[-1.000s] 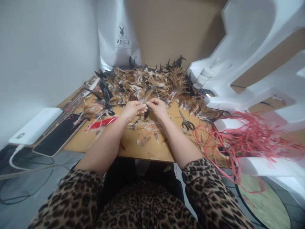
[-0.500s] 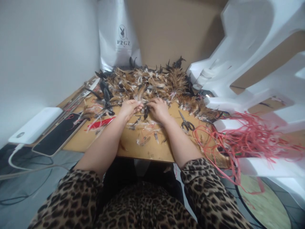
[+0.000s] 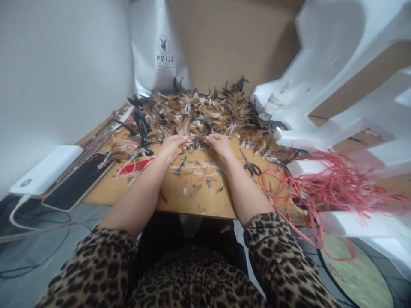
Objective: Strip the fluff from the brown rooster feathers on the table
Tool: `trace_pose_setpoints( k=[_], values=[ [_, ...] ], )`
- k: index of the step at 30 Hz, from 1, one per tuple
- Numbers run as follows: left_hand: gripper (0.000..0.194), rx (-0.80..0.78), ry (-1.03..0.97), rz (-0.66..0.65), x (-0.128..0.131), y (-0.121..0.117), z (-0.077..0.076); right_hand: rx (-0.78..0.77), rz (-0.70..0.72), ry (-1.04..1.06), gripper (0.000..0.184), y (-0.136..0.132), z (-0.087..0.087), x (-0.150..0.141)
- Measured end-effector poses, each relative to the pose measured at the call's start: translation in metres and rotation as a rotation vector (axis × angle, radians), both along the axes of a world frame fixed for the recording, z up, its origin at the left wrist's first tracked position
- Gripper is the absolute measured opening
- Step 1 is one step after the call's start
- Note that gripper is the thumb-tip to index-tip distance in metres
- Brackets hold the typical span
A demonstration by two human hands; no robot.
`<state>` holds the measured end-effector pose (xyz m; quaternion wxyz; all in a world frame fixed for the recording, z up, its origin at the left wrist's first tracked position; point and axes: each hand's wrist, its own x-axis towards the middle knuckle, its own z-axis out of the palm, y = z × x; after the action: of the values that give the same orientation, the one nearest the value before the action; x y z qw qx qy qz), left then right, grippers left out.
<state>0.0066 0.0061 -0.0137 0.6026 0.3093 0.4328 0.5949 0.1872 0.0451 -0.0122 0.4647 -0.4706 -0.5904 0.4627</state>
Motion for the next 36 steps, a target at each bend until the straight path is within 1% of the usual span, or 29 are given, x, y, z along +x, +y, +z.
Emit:
trace_pose_setpoints(
  k=[1,3,6,9,12,16,18,20,22,24,26,29,32,36],
  values=[
    [0.008,-0.003,-0.011,-0.013,0.0,0.0,0.0,-0.073,0.006,0.107,0.025,-0.001,0.001,-0.002],
    [0.006,-0.005,-0.033,-0.052,0.001,-0.001,0.0,-0.192,0.024,0.239,0.031,-0.003,0.003,-0.005],
    [0.004,-0.013,-0.063,-0.125,0.004,-0.005,0.002,-0.268,0.093,0.336,0.034,-0.008,0.004,-0.012],
    [0.004,-0.02,-0.104,-0.195,0.007,-0.008,0.003,-0.259,0.148,0.33,0.033,-0.014,0.003,-0.019],
    [0.005,-0.009,-0.141,-0.241,0.008,-0.008,0.003,-0.182,0.148,0.25,0.031,-0.019,0.003,-0.025],
    [0.003,-0.002,-0.127,-0.227,0.007,-0.006,0.001,-0.059,0.114,0.118,0.029,-0.023,0.005,-0.027],
    [0.002,-0.004,-0.125,-0.204,0.007,-0.006,0.001,-0.036,0.099,0.09,0.029,-0.023,0.005,-0.027],
    [0.002,-0.012,-0.144,-0.19,0.007,-0.005,0.003,-0.071,0.133,0.144,0.03,-0.022,0.005,-0.026],
    [0.005,-0.023,-0.191,-0.192,0.006,-0.006,0.005,-0.14,0.206,0.265,0.03,-0.02,0.005,-0.024],
    [0.008,-0.041,-0.253,-0.214,0.005,-0.006,0.007,-0.196,0.267,0.382,0.032,-0.02,0.006,-0.022],
    [0.01,-0.065,-0.301,-0.241,0.004,-0.007,0.008,-0.218,0.284,0.441,0.036,-0.02,0.009,-0.02],
    [0.011,-0.11,-0.335,-0.276,0.004,-0.009,0.009,-0.212,0.309,0.443,0.038,-0.022,0.012,-0.019],
    [0.011,-0.135,-0.339,-0.308,0.005,-0.011,0.01,-0.191,0.324,0.426,0.035,-0.022,0.011,-0.021],
    [0.009,-0.122,-0.29,-0.324,0.005,-0.009,0.008,-0.17,0.243,0.394,0.035,-0.018,0.006,-0.023]
  ],
)
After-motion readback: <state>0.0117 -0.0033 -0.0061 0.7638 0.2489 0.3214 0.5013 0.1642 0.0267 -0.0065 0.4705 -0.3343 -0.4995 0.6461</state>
